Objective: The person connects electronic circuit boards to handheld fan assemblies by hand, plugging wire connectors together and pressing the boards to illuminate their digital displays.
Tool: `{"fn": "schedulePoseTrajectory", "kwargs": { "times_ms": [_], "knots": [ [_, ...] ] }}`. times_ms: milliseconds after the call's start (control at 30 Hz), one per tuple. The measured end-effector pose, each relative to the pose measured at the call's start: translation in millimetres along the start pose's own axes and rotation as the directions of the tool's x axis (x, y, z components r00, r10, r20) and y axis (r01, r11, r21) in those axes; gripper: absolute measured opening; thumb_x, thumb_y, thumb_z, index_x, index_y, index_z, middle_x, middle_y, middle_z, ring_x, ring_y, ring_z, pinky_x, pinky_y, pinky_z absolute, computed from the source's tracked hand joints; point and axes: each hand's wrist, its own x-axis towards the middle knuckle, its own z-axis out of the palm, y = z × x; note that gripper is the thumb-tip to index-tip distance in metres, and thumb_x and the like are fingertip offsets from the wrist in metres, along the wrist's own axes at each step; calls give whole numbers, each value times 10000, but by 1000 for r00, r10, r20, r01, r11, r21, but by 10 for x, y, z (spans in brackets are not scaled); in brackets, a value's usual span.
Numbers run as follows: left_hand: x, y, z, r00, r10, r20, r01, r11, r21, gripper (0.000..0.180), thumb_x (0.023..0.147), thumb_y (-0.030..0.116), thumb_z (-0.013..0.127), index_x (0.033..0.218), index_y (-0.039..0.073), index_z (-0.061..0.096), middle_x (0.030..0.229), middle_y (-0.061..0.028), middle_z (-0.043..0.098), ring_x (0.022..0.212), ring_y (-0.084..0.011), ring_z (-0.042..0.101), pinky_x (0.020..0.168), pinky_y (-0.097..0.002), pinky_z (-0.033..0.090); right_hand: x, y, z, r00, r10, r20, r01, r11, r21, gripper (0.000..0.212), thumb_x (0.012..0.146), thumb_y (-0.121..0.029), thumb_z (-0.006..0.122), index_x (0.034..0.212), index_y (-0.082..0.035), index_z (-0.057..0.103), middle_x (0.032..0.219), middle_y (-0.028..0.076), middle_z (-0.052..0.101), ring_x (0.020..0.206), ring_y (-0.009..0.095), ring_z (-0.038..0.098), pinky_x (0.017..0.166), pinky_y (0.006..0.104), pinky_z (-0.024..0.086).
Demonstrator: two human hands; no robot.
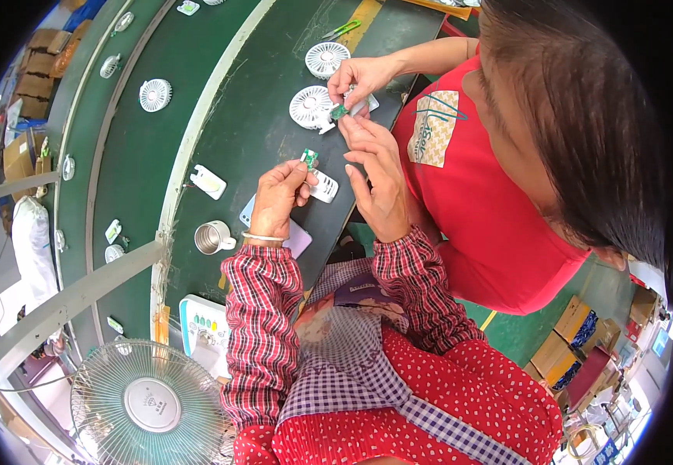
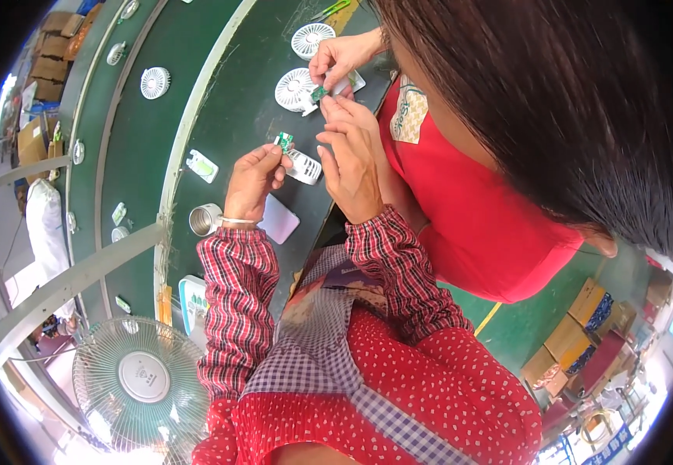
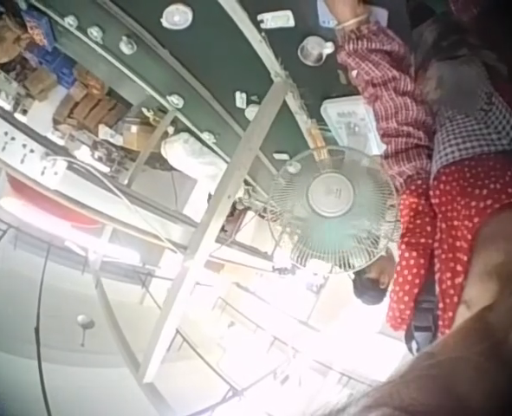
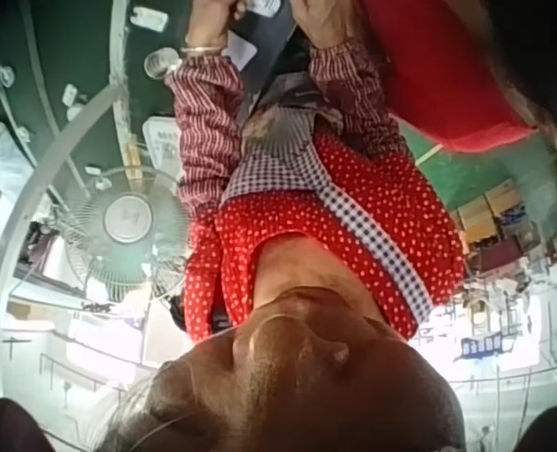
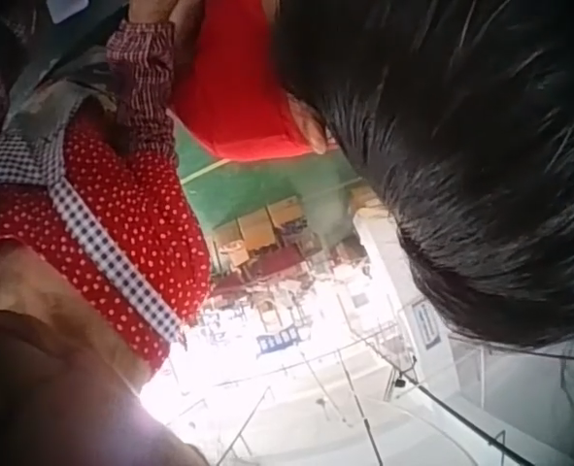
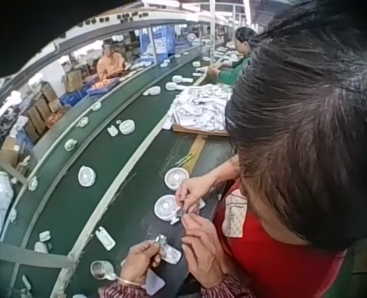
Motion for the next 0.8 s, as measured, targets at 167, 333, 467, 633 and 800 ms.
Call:
{"fn": "schedulePoseTrajectory", "kwargs": {
  "times_ms": [167, 333, 467, 633, 800],
  "knots": [
    [-6, 1, 10, 1000, -9, -5, 9, 1000, 17, 167, 940, 161, 526, 937, 8, 594, 743, -1, 601, 562, -40, 468, 498, -176, 373, -52, 18, 59, 1000, 0, 3, 0, 998, 70, 172, 764, 24, 606, 935, 9, 590, 1009, 147, 550, 974, 323, 531, 843, 380, 429],
    [-4, 0, -29, 1000, 5, 21, -6, 999, 50, 172, 936, 161, 529, 927, 5, 598, 729, 2, 590, 555, -40, 465, 501, -174, 371, -31, -27, 35, 999, -32, 17, 31, 996, 81, 159, 782, 25, 604, 940, 20, 592, 1013, 159, 560, 963, 322, 555, 823, 371, 447],
    [-13, 11, -8, 1000, -13, 21, 12, 999, 51, 167, 935, 155, 527, 927, 3, 597, 729, -1, 590, 557, -42, 466, 498, -177, 368, -74, -44, 29, 997, 55, 50, -61, 990, 129, 161, 773, 25, 601, 933, 13, 584, 991, 158, 553, 942, 331, 547, 812, 379, 450],
    [21, 20, 1, 1000, 10, 24, -11, 999, 46, 165, 934, 158, 532, 907, 10, 598, 713, 0, 582, 548, -44, 457, 491, -179, 363, -60, -74, 21, 998, 29, 59, -38, 989, 145, 154, 794, 20, 595, 948, 18, 591, 1002, 157, 564, 928, 321, 570, 794, 363, 462],
    [-2, 28, 35, 999, -10, 52, 7, 998, 65, 175, 933, 161, 534, 861, 16, 602, 704, -1, 578, 545, -49, 462, 486, -183, 364, -120, -113, -20, 995, 17, 102, -37, 980, 197, 148, 805, 28, 580, 953, 33, 595, 1023, 157, 567, 944, 310, 586, 808, 342, 459]
  ]
}}
